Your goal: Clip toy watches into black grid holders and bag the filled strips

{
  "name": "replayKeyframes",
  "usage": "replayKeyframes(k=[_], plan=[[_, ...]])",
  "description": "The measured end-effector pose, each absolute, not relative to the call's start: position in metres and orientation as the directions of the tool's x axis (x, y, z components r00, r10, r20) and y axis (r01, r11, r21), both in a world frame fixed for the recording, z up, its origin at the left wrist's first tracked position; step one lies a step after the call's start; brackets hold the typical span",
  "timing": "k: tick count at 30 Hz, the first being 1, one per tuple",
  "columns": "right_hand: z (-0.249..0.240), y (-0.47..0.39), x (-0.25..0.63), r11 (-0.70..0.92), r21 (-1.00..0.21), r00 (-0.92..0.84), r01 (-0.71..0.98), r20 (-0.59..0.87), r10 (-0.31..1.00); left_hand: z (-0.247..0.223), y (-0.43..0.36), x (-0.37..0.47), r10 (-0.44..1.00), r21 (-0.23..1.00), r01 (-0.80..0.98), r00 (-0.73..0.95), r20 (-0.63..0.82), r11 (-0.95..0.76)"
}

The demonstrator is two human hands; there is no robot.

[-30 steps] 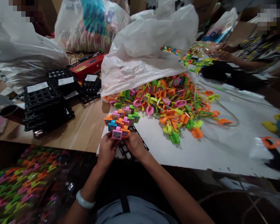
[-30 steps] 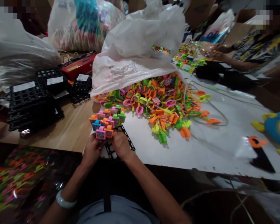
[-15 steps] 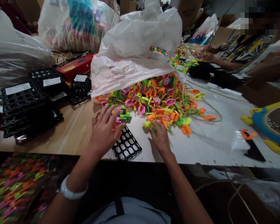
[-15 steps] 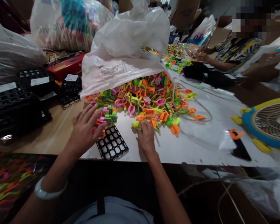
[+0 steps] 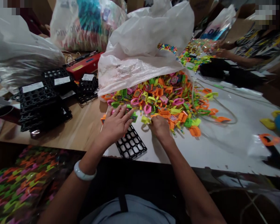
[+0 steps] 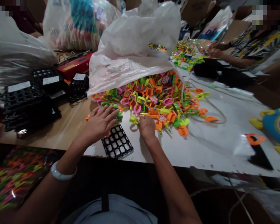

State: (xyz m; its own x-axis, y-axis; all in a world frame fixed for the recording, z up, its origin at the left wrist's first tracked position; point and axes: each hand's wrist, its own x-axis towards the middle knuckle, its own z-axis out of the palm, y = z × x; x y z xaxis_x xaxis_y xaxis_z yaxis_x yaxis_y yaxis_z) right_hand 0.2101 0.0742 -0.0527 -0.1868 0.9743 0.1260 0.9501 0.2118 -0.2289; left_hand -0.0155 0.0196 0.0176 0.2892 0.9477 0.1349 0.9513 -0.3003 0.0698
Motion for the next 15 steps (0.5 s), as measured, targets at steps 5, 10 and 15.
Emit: replayKeyframes(k=[5,10,15], plan=[[-0.064,0.050,0.205,0.129,-0.930,-0.175,0.344,0.072,0.982,0.017,0.020,-0.017,0.952,0.073,0.954,0.280,0.122,-0.290],[-0.080,0.021,0.159,-0.026,-0.993,-0.296,0.113,-0.059,0.953,0.018,0.020,-0.017,0.945,0.068,0.947,0.305,0.114,-0.314],[-0.091,0.022,0.132,0.090,-0.954,-0.274,0.287,0.008,0.962,0.017,0.020,-0.018,0.943,0.083,0.946,0.300,0.142,-0.313]])
